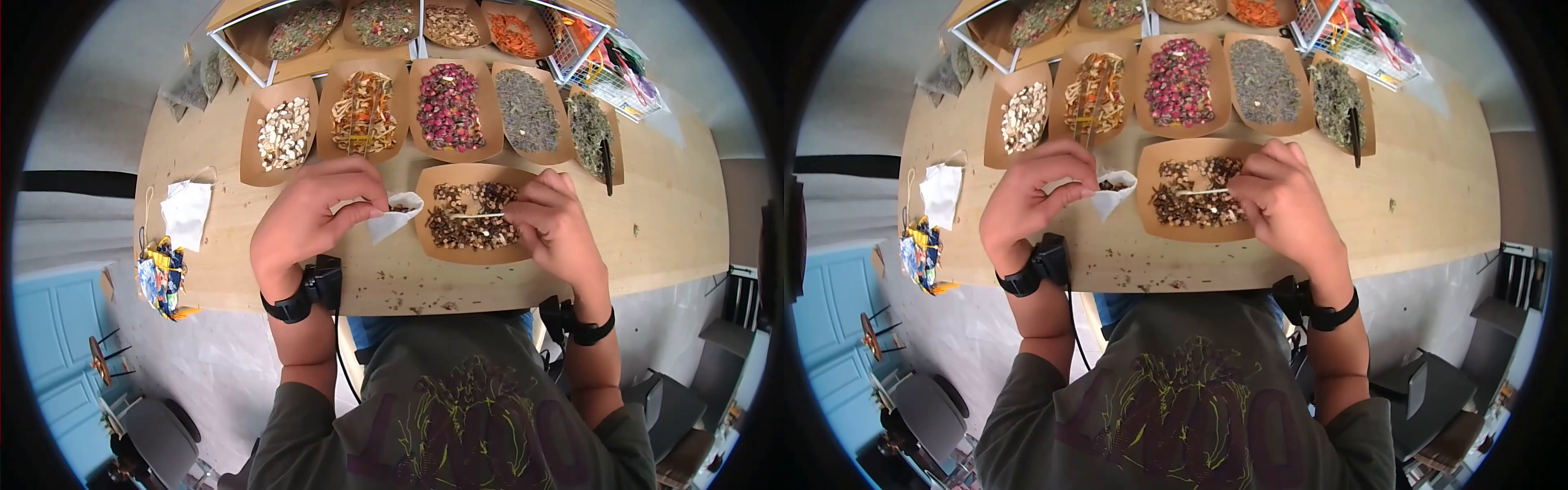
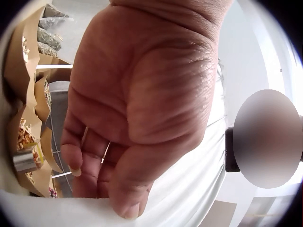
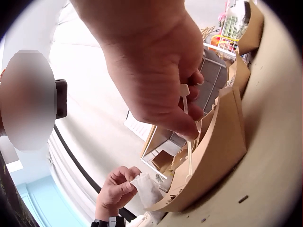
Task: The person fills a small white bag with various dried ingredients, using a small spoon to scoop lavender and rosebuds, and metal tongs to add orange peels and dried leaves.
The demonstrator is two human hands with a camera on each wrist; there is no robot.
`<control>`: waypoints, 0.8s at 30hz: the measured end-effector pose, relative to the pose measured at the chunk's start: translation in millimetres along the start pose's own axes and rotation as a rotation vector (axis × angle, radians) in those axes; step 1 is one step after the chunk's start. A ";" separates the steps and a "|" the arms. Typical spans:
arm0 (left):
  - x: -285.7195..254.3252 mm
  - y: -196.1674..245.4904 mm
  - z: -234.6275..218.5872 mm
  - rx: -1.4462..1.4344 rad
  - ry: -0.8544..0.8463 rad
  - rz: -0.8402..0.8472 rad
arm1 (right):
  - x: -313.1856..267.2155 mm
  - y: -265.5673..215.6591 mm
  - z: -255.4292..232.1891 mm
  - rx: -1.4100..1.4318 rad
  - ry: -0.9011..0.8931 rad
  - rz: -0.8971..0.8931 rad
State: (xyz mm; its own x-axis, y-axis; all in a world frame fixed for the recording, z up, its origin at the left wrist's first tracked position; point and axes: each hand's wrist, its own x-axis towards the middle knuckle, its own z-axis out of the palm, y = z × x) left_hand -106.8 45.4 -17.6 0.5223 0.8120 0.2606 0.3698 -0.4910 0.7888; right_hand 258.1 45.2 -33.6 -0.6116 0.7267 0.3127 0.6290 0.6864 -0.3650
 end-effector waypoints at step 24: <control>23.5 6.3 11.8 0.145 -0.206 0.029 | 1.8 13.6 4.3 -0.003 0.059 0.021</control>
State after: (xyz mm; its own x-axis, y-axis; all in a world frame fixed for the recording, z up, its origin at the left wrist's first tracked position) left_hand -83.2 57.7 -13.1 0.6741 0.7230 0.1511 0.4511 -0.5649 0.6909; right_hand 263.5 55.7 -41.7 -0.5693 0.7409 0.3562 0.6427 0.6713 -0.3692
